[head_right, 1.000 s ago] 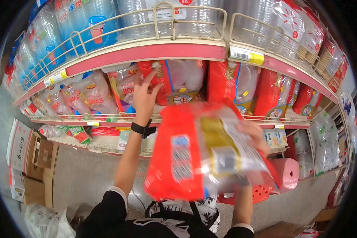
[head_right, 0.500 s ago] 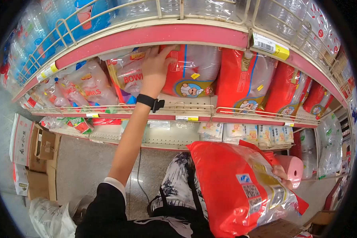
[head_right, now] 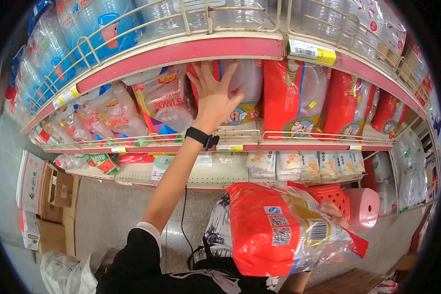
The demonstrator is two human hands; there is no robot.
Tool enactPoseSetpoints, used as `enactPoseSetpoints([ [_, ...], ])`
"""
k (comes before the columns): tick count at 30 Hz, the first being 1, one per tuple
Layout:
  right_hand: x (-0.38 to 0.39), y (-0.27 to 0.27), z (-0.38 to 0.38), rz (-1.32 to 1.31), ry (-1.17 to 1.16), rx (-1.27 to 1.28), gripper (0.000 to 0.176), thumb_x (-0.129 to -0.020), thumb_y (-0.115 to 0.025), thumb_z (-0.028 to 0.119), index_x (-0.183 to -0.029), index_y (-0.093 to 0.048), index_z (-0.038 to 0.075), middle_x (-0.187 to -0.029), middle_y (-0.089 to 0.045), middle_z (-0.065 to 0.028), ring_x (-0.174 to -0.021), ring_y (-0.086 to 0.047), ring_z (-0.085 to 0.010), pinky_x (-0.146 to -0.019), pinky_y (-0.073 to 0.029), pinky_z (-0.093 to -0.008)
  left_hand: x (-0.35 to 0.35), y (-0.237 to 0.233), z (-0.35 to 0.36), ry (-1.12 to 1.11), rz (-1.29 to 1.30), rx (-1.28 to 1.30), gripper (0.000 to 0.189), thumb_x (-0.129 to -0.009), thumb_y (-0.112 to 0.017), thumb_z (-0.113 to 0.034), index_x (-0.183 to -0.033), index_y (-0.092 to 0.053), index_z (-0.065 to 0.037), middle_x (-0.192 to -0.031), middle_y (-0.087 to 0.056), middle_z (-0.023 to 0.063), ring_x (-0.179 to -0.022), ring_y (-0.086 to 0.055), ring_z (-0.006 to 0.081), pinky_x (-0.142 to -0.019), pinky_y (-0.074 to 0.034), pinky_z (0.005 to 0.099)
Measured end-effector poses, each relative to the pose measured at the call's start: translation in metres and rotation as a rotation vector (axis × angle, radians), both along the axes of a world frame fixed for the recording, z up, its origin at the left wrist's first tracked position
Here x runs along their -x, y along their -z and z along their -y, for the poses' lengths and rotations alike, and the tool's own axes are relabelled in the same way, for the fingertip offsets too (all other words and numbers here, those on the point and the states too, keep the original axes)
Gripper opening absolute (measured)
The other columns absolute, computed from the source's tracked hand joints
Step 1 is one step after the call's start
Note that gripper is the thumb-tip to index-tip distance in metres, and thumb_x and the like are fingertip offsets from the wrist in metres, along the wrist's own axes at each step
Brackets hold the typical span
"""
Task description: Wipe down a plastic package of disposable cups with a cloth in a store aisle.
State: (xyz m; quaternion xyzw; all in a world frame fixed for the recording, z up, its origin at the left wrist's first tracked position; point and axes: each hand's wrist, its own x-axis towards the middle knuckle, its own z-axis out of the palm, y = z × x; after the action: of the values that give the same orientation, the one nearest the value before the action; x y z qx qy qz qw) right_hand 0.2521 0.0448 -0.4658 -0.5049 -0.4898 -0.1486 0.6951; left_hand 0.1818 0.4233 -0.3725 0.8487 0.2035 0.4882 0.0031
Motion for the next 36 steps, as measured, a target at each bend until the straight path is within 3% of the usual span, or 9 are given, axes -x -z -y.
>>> enactPoseSetpoints([
  [1,-0.002,0.000,0.003,0.012,0.010,0.004,0.038,-0.088,-0.053,0.041,-0.102,-0.041,0.008,-0.099,-0.060,-0.0246,-0.093,-0.058,-0.0327,-0.087,-0.043,-0.0471,-0.005,0.003,-0.006,-0.017,-0.083,0.005,0.079,-0.068,-0.069,-0.052,-0.137,-0.039,-0.028,-0.144,-0.011,0.0304,-0.131,0.001,0.0587,-0.099,-0.005,0.0730],
  [8,-0.008,0.001,0.004,-0.043,-0.081,-0.007,0.037,-0.087,-0.058,0.035,-0.103,-0.041,0.007,-0.100,-0.060,-0.0267,-0.093,-0.059,-0.0323,-0.089,-0.042,-0.0480,-0.017,0.001,-0.025,-0.070,-0.278,0.021,0.090,-0.062,-0.067,-0.067,-0.139,-0.039,-0.028,-0.146,-0.010,0.0290,-0.134,0.000,0.0528,-0.100,0.004,0.0717],
  [14,-0.010,0.004,0.004,-0.082,-0.116,-0.005,0.036,-0.087,-0.059,0.032,-0.104,-0.042,0.006,-0.105,-0.059,-0.0280,-0.098,-0.057,-0.0355,-0.090,-0.041,-0.0494,-0.022,0.012,-0.031,-0.042,-0.241,0.042,0.093,-0.062,-0.070,-0.063,-0.141,-0.033,-0.032,-0.147,0.003,0.0309,-0.134,0.003,0.0529,-0.099,0.004,0.0720],
  [22,-0.013,0.008,0.017,-0.123,-0.138,0.011,0.036,-0.087,-0.058,0.032,-0.104,-0.043,0.005,-0.107,-0.058,-0.0280,-0.099,-0.056,-0.0362,-0.090,-0.041,-0.0493,0.005,-0.011,-0.012,0.087,-0.289,0.093,0.097,-0.058,-0.075,-0.057,-0.141,-0.032,-0.035,-0.146,-0.007,0.0275,-0.136,0.004,0.0484,-0.101,0.000,0.0705],
  [24,-0.015,0.007,0.022,-0.105,-0.160,0.023,0.038,-0.086,-0.058,0.033,-0.106,-0.046,0.003,-0.107,-0.058,-0.0274,-0.100,-0.056,-0.0355,-0.090,-0.041,-0.0485,0.018,-0.022,0.001,0.063,-0.264,0.042,0.094,-0.057,-0.079,-0.048,-0.139,-0.036,-0.034,-0.146,-0.012,0.0256,-0.136,-0.005,0.0481,-0.101,-0.003,0.0707],
  [27,-0.020,0.017,0.029,-0.023,-0.026,0.041,0.040,-0.084,-0.061,0.033,-0.106,-0.046,0.002,-0.106,-0.059,-0.0250,-0.100,-0.055,-0.0342,-0.089,-0.042,-0.0464,0.027,-0.026,0.009,0.154,-0.513,-0.243,0.076,-0.058,-0.080,-0.037,-0.129,-0.050,-0.032,-0.147,-0.024,0.0128,-0.135,-0.020,0.0420,-0.104,-0.010,0.0689],
  [30,-0.002,0.007,0.029,-0.324,0.020,-0.046,0.041,-0.082,-0.065,0.033,-0.101,-0.048,0.002,-0.105,-0.059,-0.0224,-0.099,-0.055,-0.0325,-0.087,-0.044,-0.0439,0.019,-0.018,0.008,0.303,-0.795,-0.482,0.070,-0.059,-0.078,-0.038,-0.125,-0.052,-0.038,-0.151,-0.019,0.0065,-0.138,-0.018,0.0361,-0.107,-0.012,0.0660],
  [34,0.009,-0.015,0.018,-0.254,0.069,-0.072,0.040,-0.080,-0.067,0.035,-0.093,-0.049,0.002,-0.103,-0.059,-0.0205,-0.095,-0.055,-0.0306,-0.083,-0.046,-0.0415,0.009,-0.020,0.006,0.149,-1.037,-0.700,0.065,-0.062,-0.076,-0.043,-0.122,-0.051,-0.046,-0.153,-0.013,0.0035,-0.140,-0.011,0.0311,-0.107,-0.010,0.0666],
  [36,-0.003,-0.001,0.032,-0.156,0.046,-0.011,0.039,-0.079,-0.069,0.028,-0.101,-0.051,0.001,-0.103,-0.059,-0.0197,-0.094,-0.055,-0.0284,-0.082,-0.046,-0.0394,0.007,-0.026,0.001,0.136,-1.188,-0.683,0.061,-0.068,-0.073,-0.030,-0.121,-0.050,-0.052,-0.154,-0.007,-0.0013,-0.141,-0.007,0.0289,-0.107,-0.012,0.0683],
])
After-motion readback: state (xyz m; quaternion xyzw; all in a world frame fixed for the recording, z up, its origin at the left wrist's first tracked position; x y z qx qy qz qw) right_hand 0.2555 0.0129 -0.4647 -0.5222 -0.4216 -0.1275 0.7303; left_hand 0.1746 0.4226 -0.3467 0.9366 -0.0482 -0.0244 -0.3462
